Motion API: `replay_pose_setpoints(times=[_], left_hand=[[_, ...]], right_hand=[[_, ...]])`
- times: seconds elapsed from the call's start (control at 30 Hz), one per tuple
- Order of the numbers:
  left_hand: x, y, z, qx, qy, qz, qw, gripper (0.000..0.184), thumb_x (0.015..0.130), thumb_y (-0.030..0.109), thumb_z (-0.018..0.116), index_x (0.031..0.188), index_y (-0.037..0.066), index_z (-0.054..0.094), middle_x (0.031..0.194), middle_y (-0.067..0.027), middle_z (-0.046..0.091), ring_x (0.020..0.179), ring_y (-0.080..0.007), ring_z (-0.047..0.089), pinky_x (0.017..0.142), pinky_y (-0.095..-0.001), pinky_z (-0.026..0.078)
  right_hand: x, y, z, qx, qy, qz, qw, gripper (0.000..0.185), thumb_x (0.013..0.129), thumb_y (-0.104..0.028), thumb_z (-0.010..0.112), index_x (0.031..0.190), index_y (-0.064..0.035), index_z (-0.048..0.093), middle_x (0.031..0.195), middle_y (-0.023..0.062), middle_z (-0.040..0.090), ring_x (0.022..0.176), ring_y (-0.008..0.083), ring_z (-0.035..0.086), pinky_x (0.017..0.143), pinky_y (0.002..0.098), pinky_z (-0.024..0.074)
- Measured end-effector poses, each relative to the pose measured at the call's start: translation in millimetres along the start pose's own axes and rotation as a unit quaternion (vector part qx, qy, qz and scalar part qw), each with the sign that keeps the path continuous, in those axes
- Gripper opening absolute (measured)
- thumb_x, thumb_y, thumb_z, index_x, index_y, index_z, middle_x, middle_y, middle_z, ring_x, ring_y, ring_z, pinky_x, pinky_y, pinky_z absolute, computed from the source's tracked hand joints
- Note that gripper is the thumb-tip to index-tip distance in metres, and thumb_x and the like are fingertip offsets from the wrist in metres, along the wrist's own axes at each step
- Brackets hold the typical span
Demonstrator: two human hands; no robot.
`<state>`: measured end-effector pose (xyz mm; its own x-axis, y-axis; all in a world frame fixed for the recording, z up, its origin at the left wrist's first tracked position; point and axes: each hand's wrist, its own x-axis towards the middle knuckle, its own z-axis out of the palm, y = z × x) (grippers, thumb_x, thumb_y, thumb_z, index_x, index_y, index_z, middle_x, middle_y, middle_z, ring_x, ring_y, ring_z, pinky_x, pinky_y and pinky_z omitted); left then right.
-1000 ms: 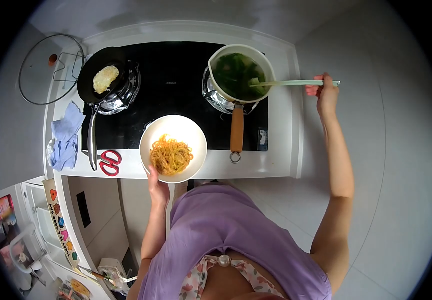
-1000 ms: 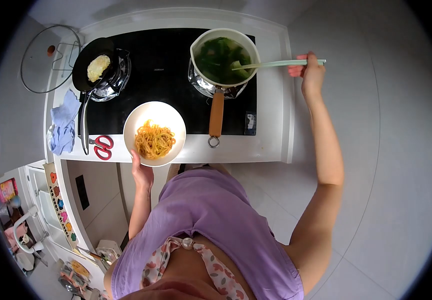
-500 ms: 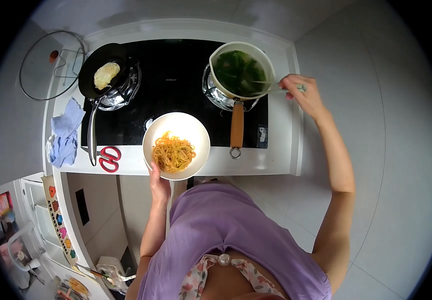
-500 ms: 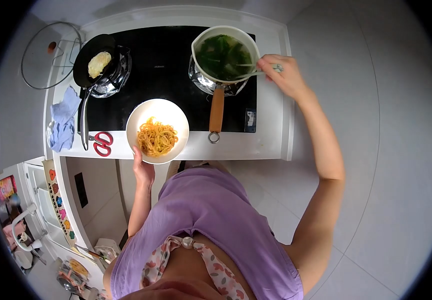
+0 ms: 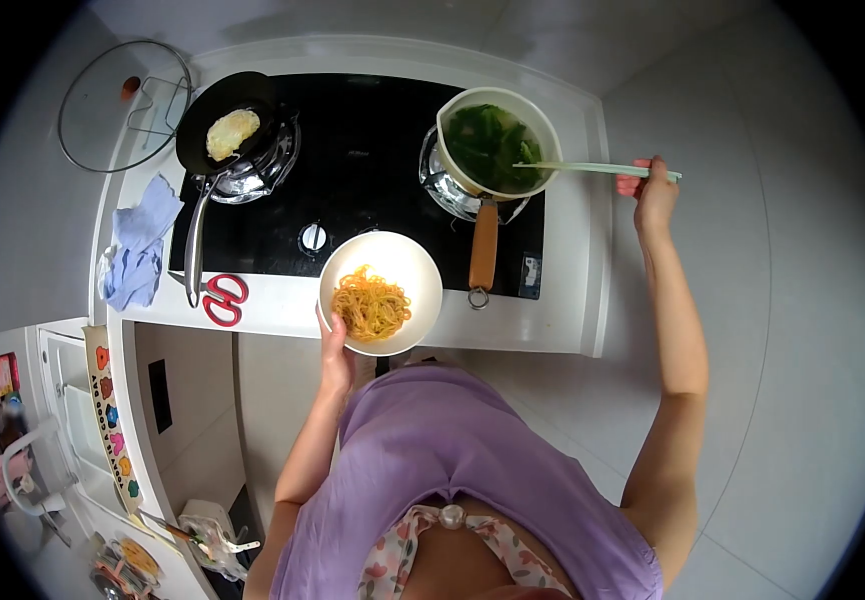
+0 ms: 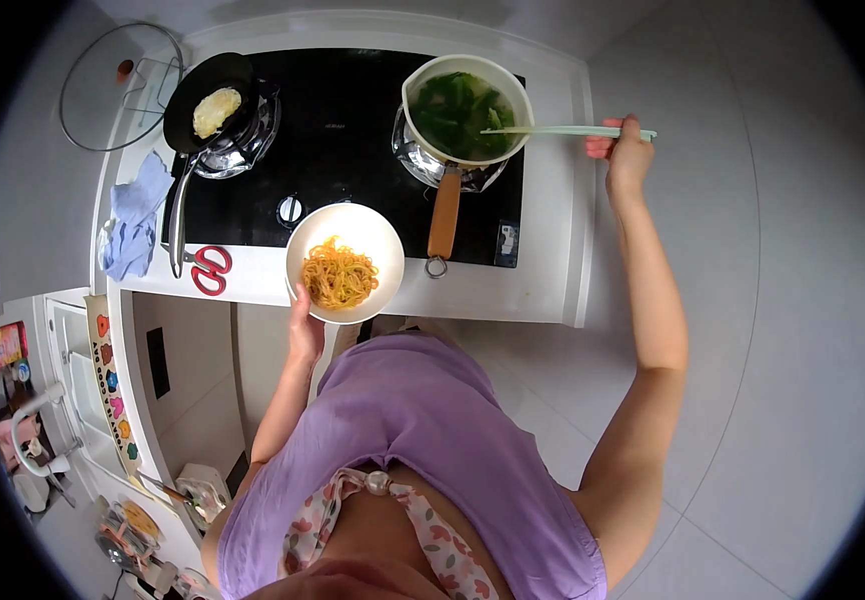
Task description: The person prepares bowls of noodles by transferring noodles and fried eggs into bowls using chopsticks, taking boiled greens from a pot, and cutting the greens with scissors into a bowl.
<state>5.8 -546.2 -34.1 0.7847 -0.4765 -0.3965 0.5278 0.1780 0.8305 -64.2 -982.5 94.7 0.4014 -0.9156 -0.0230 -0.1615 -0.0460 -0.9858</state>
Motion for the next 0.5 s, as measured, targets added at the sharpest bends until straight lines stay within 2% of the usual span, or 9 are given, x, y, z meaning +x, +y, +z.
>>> replay_pose_setpoints(times=[0.03, 0.17, 0.23, 0.33, 0.37, 0.43, 0.5], left_hand=[[-1, -3, 2, 0.010, -0.004, 0.001, 1.000, 0.071, 0.086, 0.051, 0.041, 0.136, 0.007, 0.016, 0.136, -0.0116, 0.027, 0.127, -0.0245, 0.026, 0.103, -0.0427, 0.023], [-8, -21, 13, -0.016, -0.015, -0.019, 1.000, 0.067, 0.088, 0.048, 0.041, 0.136, 0.008, 0.016, 0.135, -0.0127, 0.028, 0.125, -0.0241, 0.029, 0.102, -0.0410, 0.027], [-15, -22, 19, -0.072, -0.020, -0.040, 0.996, 0.061, 0.089, 0.041, 0.043, 0.135, 0.013, 0.014, 0.132, -0.0122, 0.028, 0.124, -0.0242, 0.029, 0.100, -0.0395, 0.029], [-20, -50, 8, -0.085, -0.002, -0.023, 0.996, 0.061, 0.090, 0.040, 0.041, 0.137, 0.014, 0.012, 0.134, -0.0126, 0.027, 0.125, -0.0238, 0.028, 0.100, -0.0390, 0.029], [-25, -52, 6, -0.086, 0.003, -0.011, 0.996, 0.061, 0.090, 0.040, 0.040, 0.137, 0.014, 0.012, 0.134, -0.0126, 0.027, 0.125, -0.0233, 0.028, 0.100, -0.0383, 0.028], [-37, -53, 2, -0.095, 0.024, 0.013, 0.995, 0.060, 0.091, 0.041, 0.039, 0.137, 0.013, 0.014, 0.135, -0.0128, 0.027, 0.125, -0.0223, 0.028, 0.100, -0.0371, 0.028], [-47, -60, -7, -0.060, 0.057, 0.047, 0.995, 0.061, 0.090, 0.044, 0.037, 0.135, 0.006, 0.020, 0.133, -0.0131, 0.032, 0.123, -0.0214, 0.031, 0.101, -0.0352, 0.027]], right_hand=[[-1, 0, -1, 0.011, 0.002, 0.006, 1.000, 0.039, 0.091, -0.029, 0.036, 0.080, 0.0051, 0.052, 0.060, 0.0150, 0.059, 0.046, 0.0189, 0.055, 0.045, 0.0293, 0.0474], [-25, -5, 6, -0.036, -0.096, -0.062, 0.993, 0.037, 0.091, -0.028, 0.040, 0.081, 0.0034, 0.055, 0.061, 0.0115, 0.059, 0.048, 0.0152, 0.054, 0.049, 0.0263, 0.0455], [-38, -10, 13, -0.065, -0.167, -0.082, 0.980, 0.036, 0.091, -0.028, 0.043, 0.079, 0.0027, 0.057, 0.060, 0.0093, 0.058, 0.049, 0.0125, 0.052, 0.049, 0.0242, 0.0439], [-48, 1, 4, -0.061, -0.152, -0.185, 0.969, 0.036, 0.091, -0.028, 0.044, 0.078, 0.0021, 0.059, 0.060, 0.0075, 0.057, 0.049, 0.0104, 0.050, 0.049, 0.0230, 0.0414], [-49, -5, 3, -0.023, -0.139, -0.210, 0.967, 0.037, 0.091, -0.029, 0.045, 0.077, 0.0024, 0.058, 0.060, 0.0075, 0.057, 0.048, 0.0098, 0.049, 0.047, 0.0227, 0.0393], [-54, -27, 6, -0.035, -0.145, -0.190, 0.970, 0.035, 0.091, -0.027, 0.044, 0.078, 0.0019, 0.059, 0.059, 0.0071, 0.057, 0.048, 0.0092, 0.049, 0.045, 0.0216, 0.0372], [-55, -26, 6, -0.021, -0.102, -0.269, 0.957, 0.036, 0.090, -0.030, 0.044, 0.077, 0.0002, 0.059, 0.059, 0.0062, 0.057, 0.048, 0.0089, 0.048, 0.045, 0.0208, 0.0368]])
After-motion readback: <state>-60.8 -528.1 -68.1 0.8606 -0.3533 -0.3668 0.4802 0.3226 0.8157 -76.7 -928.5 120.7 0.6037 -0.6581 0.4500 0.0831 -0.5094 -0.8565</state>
